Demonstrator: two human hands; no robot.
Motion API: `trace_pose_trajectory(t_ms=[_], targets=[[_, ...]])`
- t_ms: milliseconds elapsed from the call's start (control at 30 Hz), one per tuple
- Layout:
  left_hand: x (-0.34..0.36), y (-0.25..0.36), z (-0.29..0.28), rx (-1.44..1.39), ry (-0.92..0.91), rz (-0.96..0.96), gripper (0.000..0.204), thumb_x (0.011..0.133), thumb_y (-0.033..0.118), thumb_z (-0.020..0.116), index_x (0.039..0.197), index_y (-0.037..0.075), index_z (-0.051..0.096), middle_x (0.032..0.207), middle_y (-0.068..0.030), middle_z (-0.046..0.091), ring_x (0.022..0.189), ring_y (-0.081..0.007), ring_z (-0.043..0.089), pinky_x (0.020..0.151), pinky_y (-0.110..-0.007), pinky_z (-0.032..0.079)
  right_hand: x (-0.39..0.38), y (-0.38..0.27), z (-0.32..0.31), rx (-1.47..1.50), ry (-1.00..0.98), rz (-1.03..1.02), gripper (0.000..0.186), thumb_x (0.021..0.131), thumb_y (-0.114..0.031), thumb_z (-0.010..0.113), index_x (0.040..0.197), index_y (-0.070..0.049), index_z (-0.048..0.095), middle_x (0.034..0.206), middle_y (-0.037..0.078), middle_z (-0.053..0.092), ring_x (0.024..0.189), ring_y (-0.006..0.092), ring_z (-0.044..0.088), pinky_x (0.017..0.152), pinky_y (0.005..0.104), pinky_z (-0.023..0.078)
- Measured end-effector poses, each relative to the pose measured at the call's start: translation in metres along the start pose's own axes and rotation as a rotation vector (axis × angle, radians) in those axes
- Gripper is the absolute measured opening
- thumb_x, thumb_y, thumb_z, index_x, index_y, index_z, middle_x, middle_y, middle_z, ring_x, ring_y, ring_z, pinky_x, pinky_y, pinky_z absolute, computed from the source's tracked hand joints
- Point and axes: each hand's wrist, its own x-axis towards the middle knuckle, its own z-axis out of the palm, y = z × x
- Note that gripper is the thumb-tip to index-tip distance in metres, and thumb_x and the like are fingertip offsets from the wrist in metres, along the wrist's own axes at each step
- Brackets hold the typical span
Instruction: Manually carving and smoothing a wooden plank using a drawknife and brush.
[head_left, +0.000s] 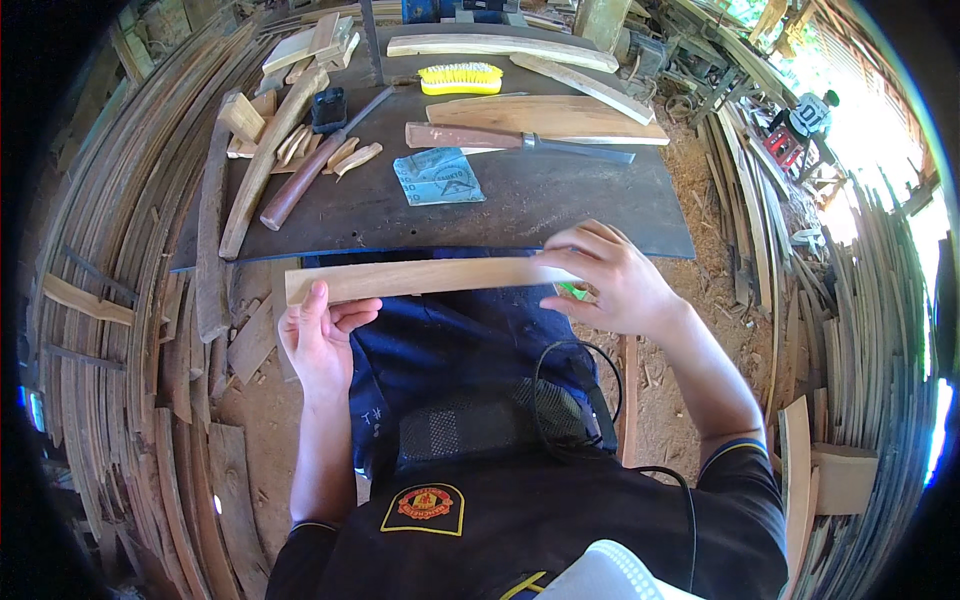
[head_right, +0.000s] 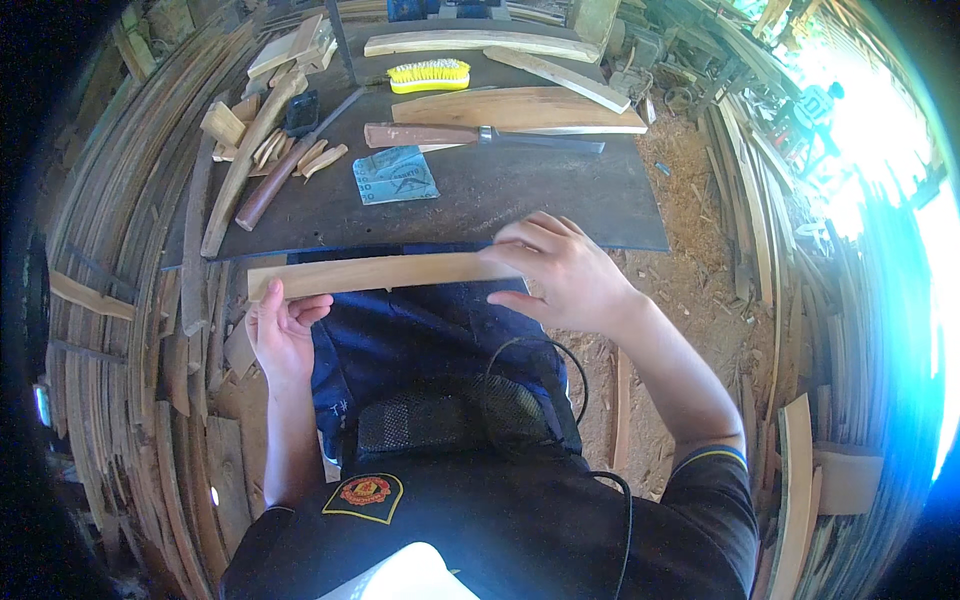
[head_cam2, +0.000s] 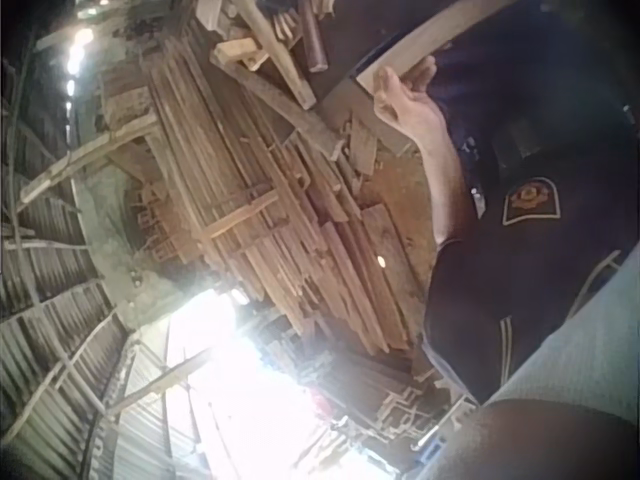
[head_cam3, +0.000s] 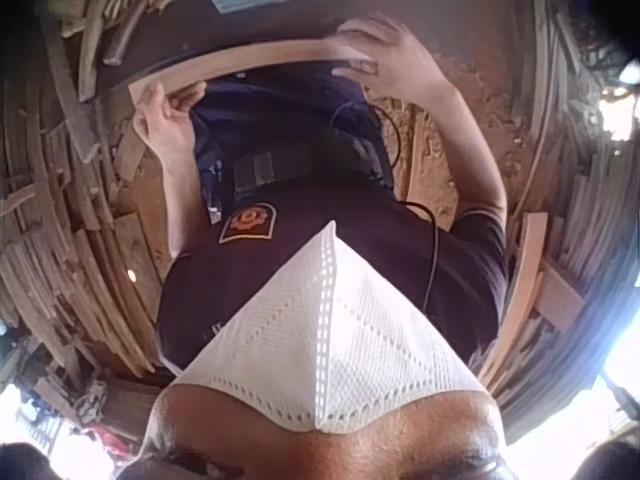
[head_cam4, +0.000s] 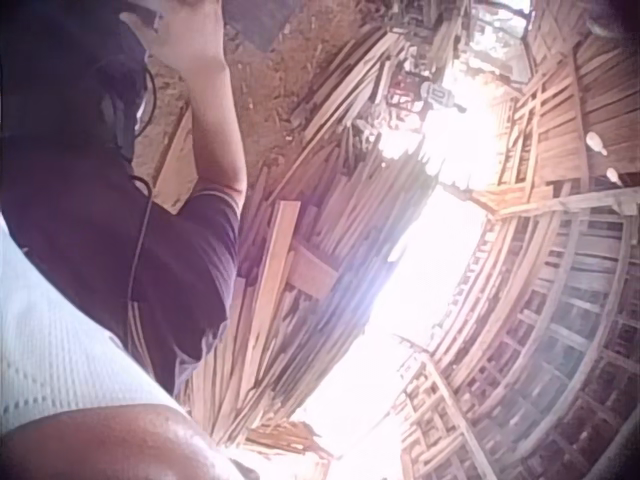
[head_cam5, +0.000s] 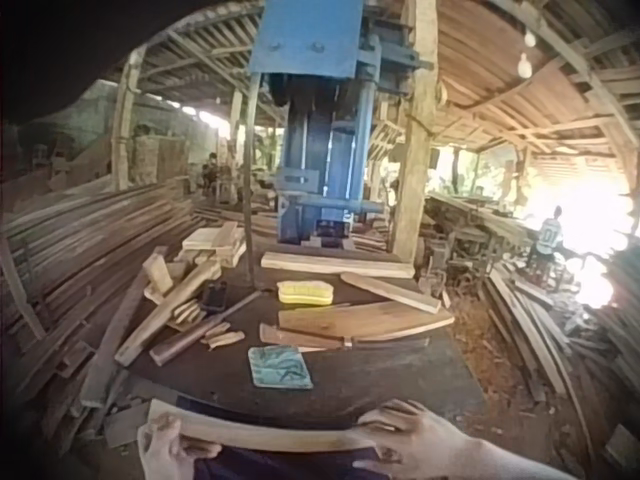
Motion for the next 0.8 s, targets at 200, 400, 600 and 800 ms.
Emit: trace_pose_trajectory(t_ms=[200, 400, 600, 800], targets=[[0.012, 0.019, 0.029, 0.109, -0.053, -0.04, 0.032, 0.097, 0.027, 0.05, 0.095, -0.004, 0.058, 0.08, -0.0202, 0.068, 0.066, -0.0304, 0.07, 0.055, -0.031, 0.059, -0.028, -0.007, 0.024, -0.112, 0.039, 0.103, 0.046, 0.072, -0.019, 0.075, 0.115, -0.01, 0.058, 0.099, 0.008, 0.061, 0.087, 0.0253, 0.062, 0.077, 0.0359, 0.053], [0.051, 0.005, 0.053, 0.443, -0.344, 0.166, 0.034, 0.1, 0.029, 0.041, 0.118, 0.001, 0.049, 0.114, -0.0237, 0.062, 0.106, -0.0298, 0.062, 0.092, -0.04, 0.049, -0.04, -0.016, 0.021, 0.163, 0.161, 0.601, 0.034, 0.081, -0.01, 0.068, 0.114, -0.003, 0.06, 0.098, 0.015, 0.064, 0.077, 0.0269, 0.066, 0.063, 0.0313, 0.052], [0.082, -0.017, 0.069, 1.406, -0.156, 0.487, 0.047, 0.083, 0.041, 0.067, 0.116, 0.008, 0.057, 0.104, -0.0122, 0.064, 0.103, -0.0317, 0.059, 0.089, -0.048, 0.043, -0.045, -0.011, 0.031, 0.123, 0.28, 0.677, 0.021, 0.086, -0.011, 0.065, 0.104, -0.001, 0.061, 0.068, 0.011, 0.062, 0.057, 0.0164, 0.061, 0.057, 0.0276, 0.048], [0.076, -0.021, 0.076, 1.42, -0.131, 0.619, 0.044, 0.085, 0.044, 0.064, 0.112, 0.009, 0.059, 0.11, -0.0123, 0.059, 0.107, -0.0304, 0.054, 0.09, -0.051, 0.037, -0.034, -0.007, 0.047, 0.3, 0.346, 0.737, 0.014, 0.09, -0.013, 0.061, 0.096, -0.001, 0.06, 0.064, 0.009, 0.061, 0.053, 0.012, 0.058, 0.052, 0.0258, 0.045]])
